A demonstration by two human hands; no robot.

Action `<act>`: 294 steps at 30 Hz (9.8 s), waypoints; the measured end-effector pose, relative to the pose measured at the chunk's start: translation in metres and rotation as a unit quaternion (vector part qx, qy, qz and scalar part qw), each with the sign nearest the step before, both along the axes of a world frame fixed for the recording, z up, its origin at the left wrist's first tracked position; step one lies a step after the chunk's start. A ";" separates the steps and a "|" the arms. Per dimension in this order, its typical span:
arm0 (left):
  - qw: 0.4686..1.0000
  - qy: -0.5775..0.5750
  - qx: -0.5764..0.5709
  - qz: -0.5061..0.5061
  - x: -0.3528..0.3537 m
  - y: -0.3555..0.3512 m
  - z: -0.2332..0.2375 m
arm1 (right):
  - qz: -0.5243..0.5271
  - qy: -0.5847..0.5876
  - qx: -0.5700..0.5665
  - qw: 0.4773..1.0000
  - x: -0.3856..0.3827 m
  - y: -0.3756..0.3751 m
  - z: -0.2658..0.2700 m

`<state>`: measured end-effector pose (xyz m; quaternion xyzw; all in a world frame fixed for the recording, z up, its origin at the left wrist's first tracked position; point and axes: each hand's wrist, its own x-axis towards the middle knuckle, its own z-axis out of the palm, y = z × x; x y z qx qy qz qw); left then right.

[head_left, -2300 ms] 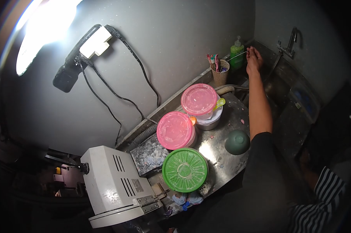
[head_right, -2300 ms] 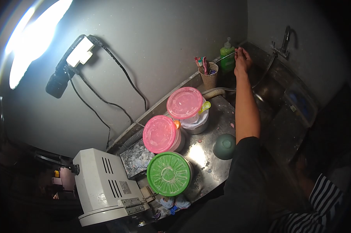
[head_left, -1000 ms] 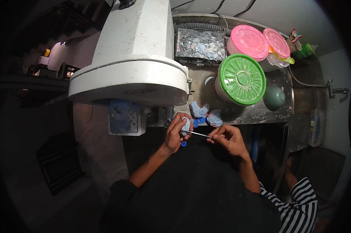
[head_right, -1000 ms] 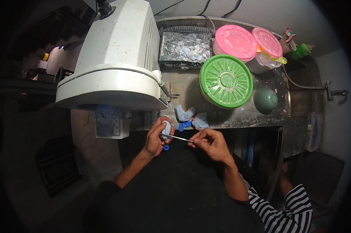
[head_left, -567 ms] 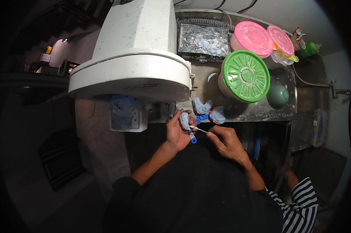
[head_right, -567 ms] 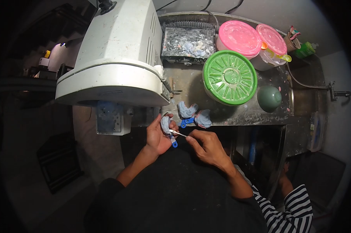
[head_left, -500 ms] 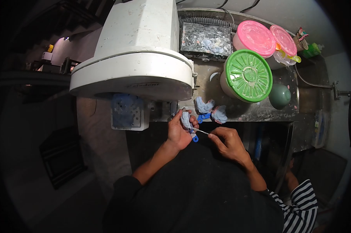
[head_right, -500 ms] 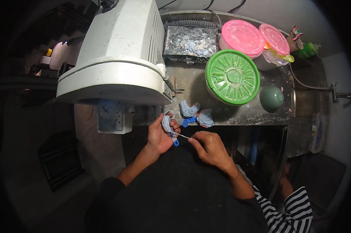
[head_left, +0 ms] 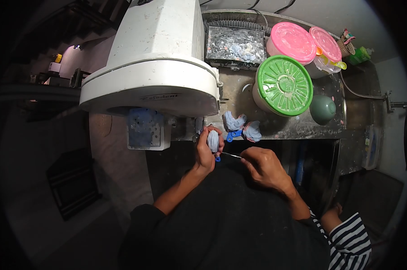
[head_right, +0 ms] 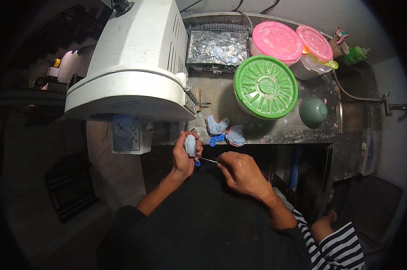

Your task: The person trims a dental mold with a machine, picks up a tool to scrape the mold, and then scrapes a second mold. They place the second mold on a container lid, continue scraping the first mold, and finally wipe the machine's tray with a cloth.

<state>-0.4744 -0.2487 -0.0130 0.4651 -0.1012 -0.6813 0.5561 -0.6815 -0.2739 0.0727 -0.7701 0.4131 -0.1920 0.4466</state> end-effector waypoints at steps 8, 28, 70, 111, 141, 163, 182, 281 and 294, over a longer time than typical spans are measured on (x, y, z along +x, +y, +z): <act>0.961 -0.224 -0.158 -0.047 0.006 0.016 0.010 | -0.041 0.020 -0.079 0.996 0.013 -0.007 0.004; 0.938 -0.232 -0.234 -0.105 0.017 0.012 0.040 | 0.030 0.014 -0.198 0.980 0.025 -0.039 0.014; 0.946 0.159 0.007 0.281 -0.001 -0.002 -0.018 | -0.035 0.100 -0.124 0.987 0.062 -0.017 -0.051; 0.996 0.071 -0.037 0.037 0.022 0.019 -0.012 | -0.108 0.031 -0.235 0.966 0.076 -0.008 -0.045; 0.999 -0.035 -0.040 0.004 0.012 0.026 -0.022 | -0.110 0.059 -0.228 0.966 0.068 0.002 -0.054; 0.994 0.099 -0.045 -0.023 0.018 0.027 -0.026 | -0.091 -0.017 -0.248 0.964 0.062 -0.003 -0.066; 0.977 0.207 0.030 -0.029 0.020 0.030 -0.032 | -0.094 -0.026 -0.249 0.964 0.062 -0.002 -0.073; 0.949 0.234 0.123 0.173 0.001 -0.004 0.001 | 0.025 0.133 -0.104 0.985 0.052 0.003 -0.027; 0.926 0.349 0.062 0.133 0.007 0.002 -0.007 | 0.015 0.007 0.048 0.999 0.050 -0.003 -0.034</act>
